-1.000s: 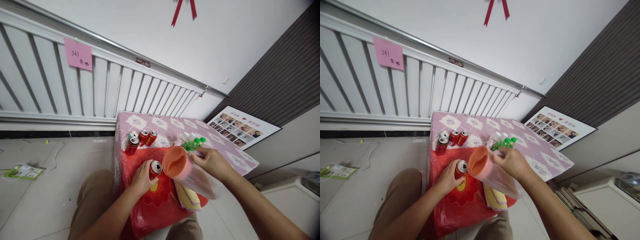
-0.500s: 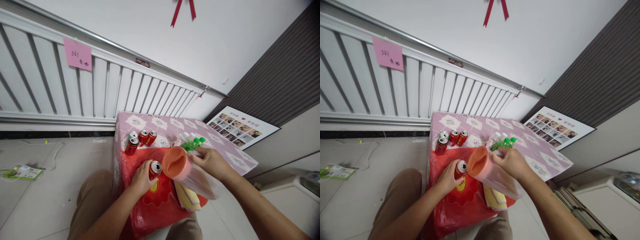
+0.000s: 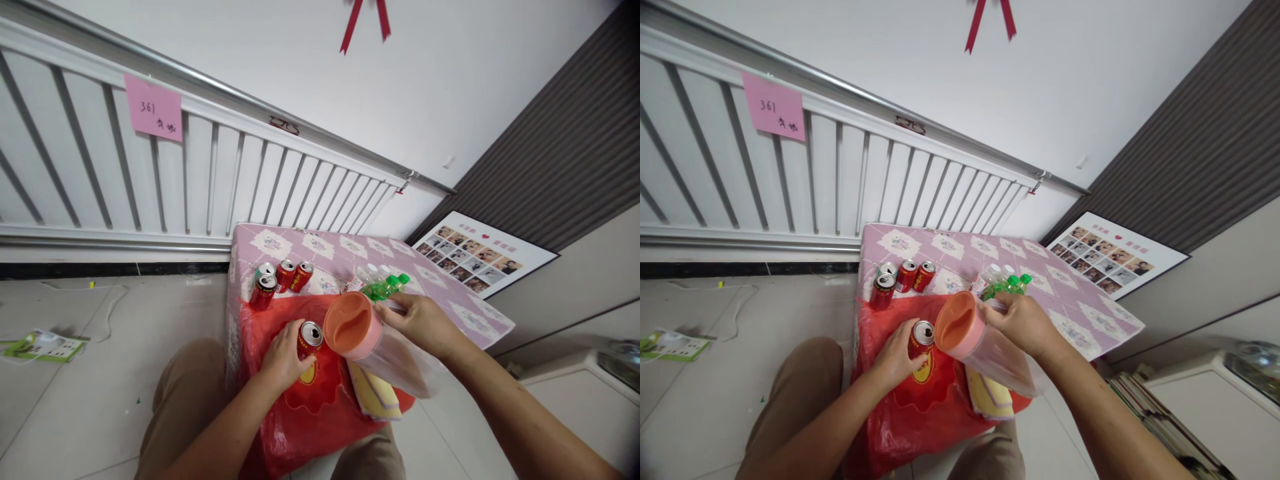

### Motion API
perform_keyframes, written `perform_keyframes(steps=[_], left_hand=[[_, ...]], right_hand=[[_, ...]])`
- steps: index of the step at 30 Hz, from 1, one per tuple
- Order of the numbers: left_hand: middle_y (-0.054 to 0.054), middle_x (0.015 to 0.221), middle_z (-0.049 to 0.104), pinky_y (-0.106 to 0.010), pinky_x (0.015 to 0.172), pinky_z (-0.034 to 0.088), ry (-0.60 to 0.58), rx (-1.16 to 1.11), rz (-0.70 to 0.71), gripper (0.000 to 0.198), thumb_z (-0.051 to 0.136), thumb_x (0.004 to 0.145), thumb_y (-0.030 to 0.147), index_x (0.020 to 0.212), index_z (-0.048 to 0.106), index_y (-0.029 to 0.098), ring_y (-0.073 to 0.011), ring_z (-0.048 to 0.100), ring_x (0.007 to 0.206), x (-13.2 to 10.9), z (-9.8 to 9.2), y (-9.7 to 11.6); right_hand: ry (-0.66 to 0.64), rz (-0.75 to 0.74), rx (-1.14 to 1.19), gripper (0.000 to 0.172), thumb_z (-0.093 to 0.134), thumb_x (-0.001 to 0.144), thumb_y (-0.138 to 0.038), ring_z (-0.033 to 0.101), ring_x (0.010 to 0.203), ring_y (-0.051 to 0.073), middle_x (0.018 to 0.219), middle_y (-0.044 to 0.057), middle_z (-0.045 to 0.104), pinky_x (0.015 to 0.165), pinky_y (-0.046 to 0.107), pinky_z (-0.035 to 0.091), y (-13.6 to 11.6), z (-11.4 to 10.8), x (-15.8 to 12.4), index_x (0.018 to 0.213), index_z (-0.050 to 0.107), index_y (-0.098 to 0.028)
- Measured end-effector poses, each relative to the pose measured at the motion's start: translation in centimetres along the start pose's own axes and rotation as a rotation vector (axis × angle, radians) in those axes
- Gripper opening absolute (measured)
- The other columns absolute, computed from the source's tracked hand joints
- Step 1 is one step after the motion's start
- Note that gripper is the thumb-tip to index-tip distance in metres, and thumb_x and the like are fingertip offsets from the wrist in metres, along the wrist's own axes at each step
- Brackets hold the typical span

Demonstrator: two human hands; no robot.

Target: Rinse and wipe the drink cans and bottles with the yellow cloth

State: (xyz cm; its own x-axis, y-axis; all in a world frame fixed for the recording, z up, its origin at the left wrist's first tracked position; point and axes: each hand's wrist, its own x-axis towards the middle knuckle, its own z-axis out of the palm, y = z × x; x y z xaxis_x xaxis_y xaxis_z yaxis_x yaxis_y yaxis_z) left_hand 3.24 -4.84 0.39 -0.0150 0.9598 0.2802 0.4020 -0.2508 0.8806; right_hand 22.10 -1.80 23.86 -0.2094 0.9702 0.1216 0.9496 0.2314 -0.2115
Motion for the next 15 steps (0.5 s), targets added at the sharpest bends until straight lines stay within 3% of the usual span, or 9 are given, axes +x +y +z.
perform_keyframes(steps=[15], left_hand=[[-0.011,0.13,0.056,-0.049,0.105,0.044,0.003,0.005,0.005,0.072,0.074,0.066,0.018,0.131,0.043,0.022,-0.029,0.054,0.122,0.01,0.11,-0.2]], right_hand=[[-0.01,0.017,-0.006,0.041,0.05,0.075,-0.053,0.034,0.049,0.011,0.048,-0.005,0.036,0.046,0.026,0.026,-0.41,-0.12,0.09,0.051,0.036,-0.023]])
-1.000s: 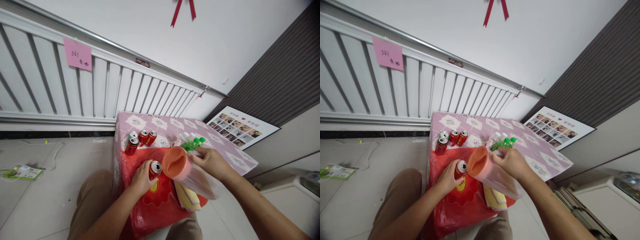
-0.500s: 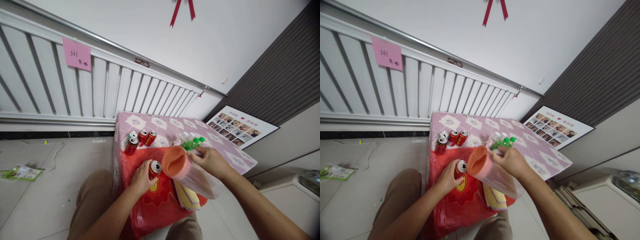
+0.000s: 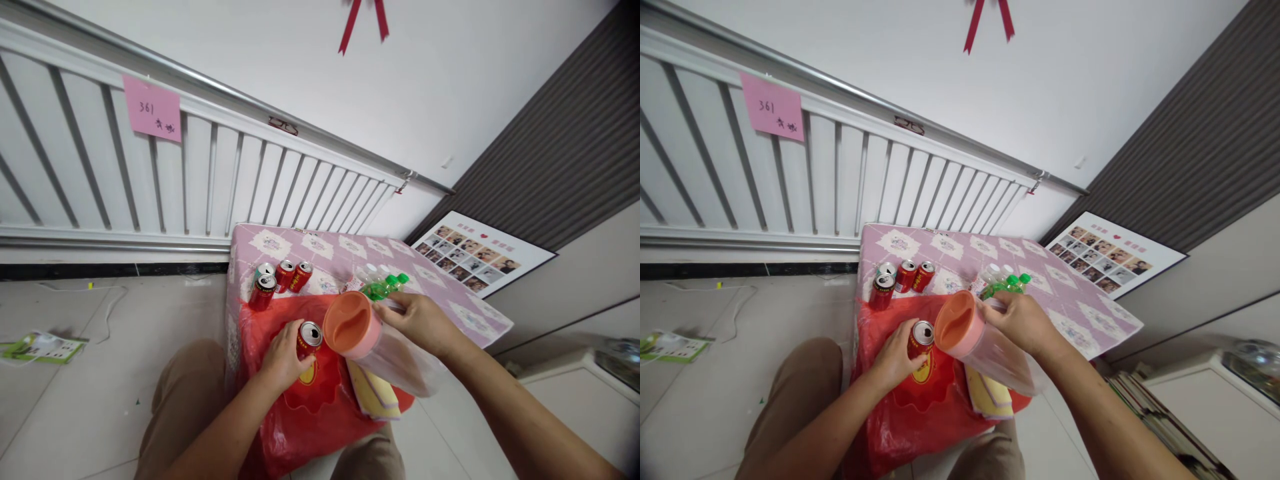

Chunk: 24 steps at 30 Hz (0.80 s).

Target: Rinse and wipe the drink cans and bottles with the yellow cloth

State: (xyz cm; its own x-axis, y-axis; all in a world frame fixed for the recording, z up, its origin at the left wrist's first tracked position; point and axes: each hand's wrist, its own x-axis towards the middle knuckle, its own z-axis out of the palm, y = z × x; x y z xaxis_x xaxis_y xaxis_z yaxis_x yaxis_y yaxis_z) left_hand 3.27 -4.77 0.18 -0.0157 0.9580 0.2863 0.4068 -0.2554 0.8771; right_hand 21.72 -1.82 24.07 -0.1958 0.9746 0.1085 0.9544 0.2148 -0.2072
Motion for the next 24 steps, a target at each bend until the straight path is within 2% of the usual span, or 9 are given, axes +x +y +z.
perform_keyframes(steps=[24], left_hand=[[-0.01,0.131,0.055,-0.048,0.106,0.043,-0.004,0.001,-0.005,0.072,0.074,0.066,0.016,0.131,0.042,0.024,-0.0279,0.053,0.123,-0.03,-0.13,0.15]], right_hand=[[0.008,-0.034,0.002,0.041,0.051,0.076,-0.052,0.035,0.048,0.011,0.048,-0.005,0.035,0.046,0.026,0.025,-0.14,-0.05,0.19,0.051,0.035,-0.023]])
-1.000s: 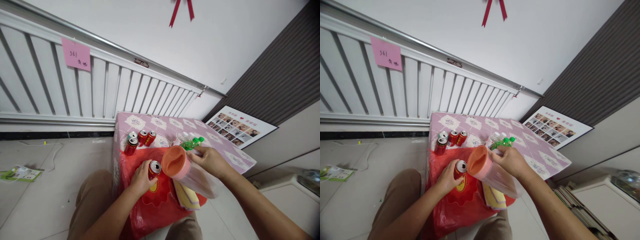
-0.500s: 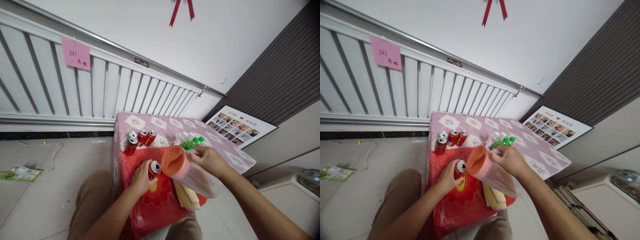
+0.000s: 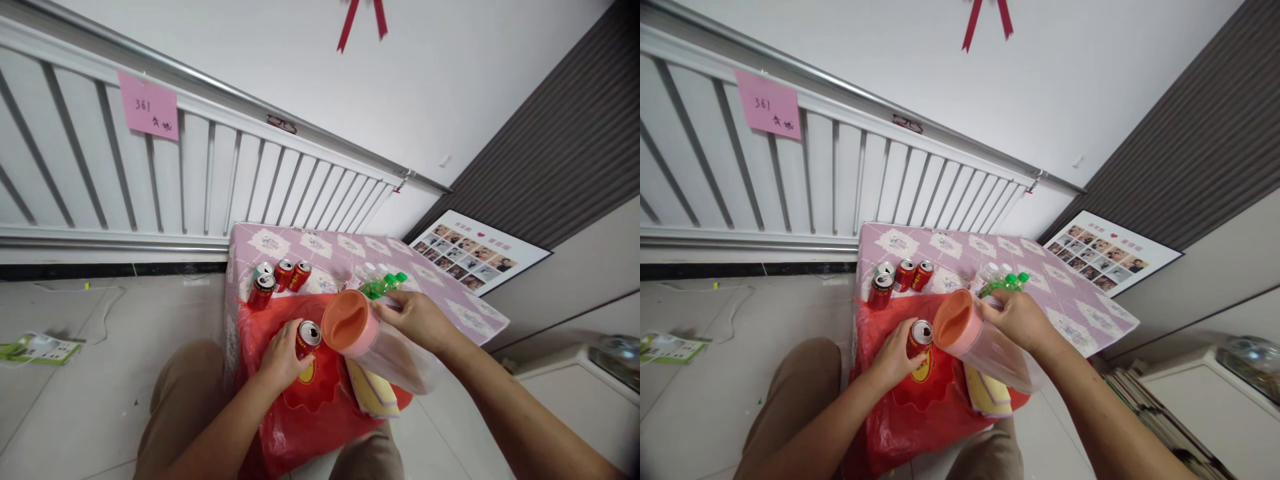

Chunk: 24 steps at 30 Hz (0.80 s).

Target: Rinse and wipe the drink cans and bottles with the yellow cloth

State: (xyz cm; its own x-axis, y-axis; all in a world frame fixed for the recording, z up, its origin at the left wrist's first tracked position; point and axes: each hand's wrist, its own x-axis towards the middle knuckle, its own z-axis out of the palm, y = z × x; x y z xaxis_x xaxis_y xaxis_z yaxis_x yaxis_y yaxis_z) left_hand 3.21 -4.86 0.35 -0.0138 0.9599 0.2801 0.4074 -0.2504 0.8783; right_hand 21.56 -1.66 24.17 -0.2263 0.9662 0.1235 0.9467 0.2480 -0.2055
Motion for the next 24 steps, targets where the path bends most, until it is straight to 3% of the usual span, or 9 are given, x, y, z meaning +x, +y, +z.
perform_keyframes(steps=[16,24], left_hand=[[-0.01,0.13,0.056,-0.048,0.105,0.044,-0.005,0.004,0.003,0.07,0.073,0.068,0.016,0.131,0.043,0.023,-0.0276,0.054,0.122,-0.04,-0.1,0.06],[-0.01,0.133,0.055,-0.049,0.107,0.043,-0.005,-0.001,0.01,0.071,0.072,0.069,0.018,0.133,0.041,0.023,-0.0282,0.053,0.124,-0.09,0.03,-0.19]], right_hand=[[0.005,-0.015,0.028,0.041,0.052,0.077,-0.05,0.033,0.047,0.01,0.049,-0.006,0.032,0.045,0.026,0.025,0.23,0.16,0.02,0.051,0.035,-0.023],[-0.011,-0.011,-0.004,0.038,0.05,0.077,-0.051,0.039,0.05,0.012,0.05,-0.005,0.038,0.048,0.026,0.027,0.08,0.12,0.15,0.054,0.04,-0.023]])
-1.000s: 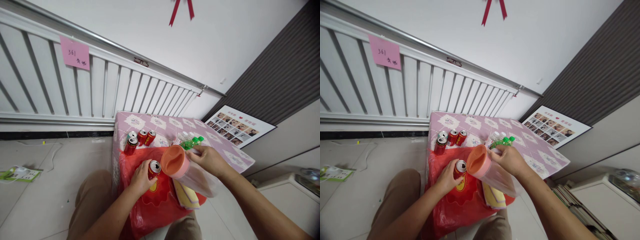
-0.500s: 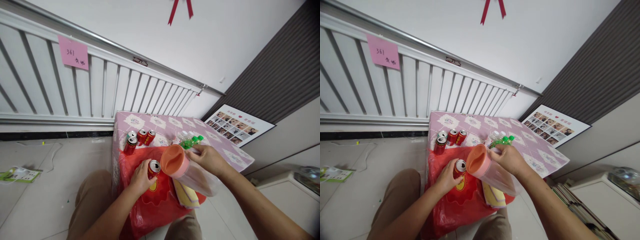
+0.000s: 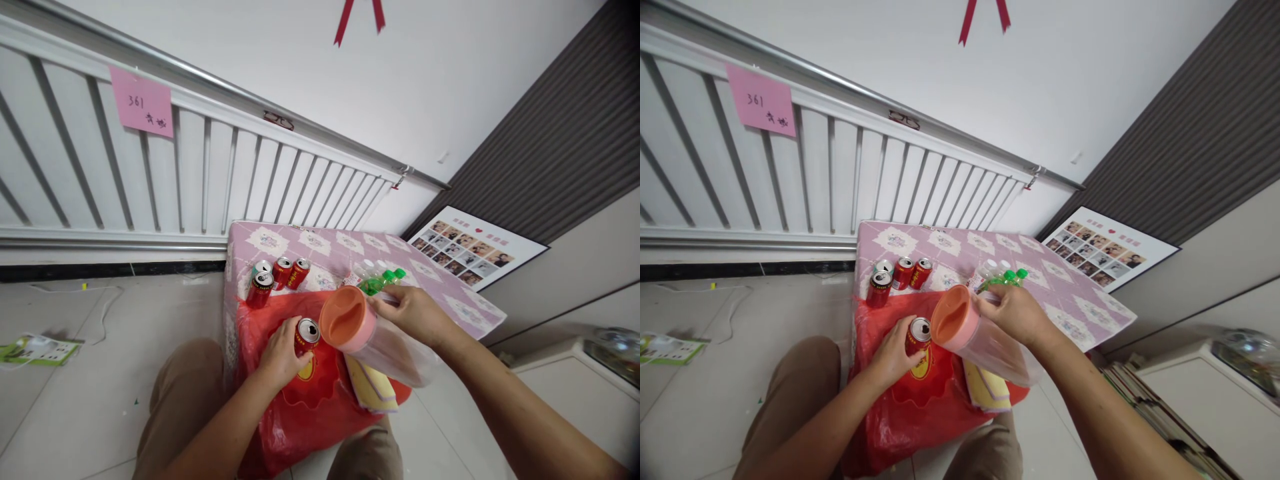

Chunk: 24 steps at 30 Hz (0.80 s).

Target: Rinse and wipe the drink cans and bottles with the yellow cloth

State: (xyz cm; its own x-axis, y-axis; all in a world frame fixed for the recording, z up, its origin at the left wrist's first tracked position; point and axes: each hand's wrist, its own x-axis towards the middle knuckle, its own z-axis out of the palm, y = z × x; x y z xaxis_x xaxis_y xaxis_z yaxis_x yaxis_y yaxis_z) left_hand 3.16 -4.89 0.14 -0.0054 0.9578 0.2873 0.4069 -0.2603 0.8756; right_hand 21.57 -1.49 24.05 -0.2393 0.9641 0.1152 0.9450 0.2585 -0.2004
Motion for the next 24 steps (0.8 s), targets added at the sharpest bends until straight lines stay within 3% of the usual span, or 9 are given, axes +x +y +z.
perform_keyframes(steps=[24], left_hand=[[-0.01,0.13,0.057,-0.049,0.105,0.044,0.007,-0.001,-0.007,0.07,0.072,0.068,0.016,0.131,0.042,0.022,-0.028,0.054,0.123,0.05,-0.19,0.34]], right_hand=[[-0.012,0.01,0.009,0.038,0.052,0.078,-0.05,0.04,0.051,0.012,0.05,-0.004,0.041,0.048,0.026,0.028,0.1,0.22,0.0,0.054,0.043,-0.022]])
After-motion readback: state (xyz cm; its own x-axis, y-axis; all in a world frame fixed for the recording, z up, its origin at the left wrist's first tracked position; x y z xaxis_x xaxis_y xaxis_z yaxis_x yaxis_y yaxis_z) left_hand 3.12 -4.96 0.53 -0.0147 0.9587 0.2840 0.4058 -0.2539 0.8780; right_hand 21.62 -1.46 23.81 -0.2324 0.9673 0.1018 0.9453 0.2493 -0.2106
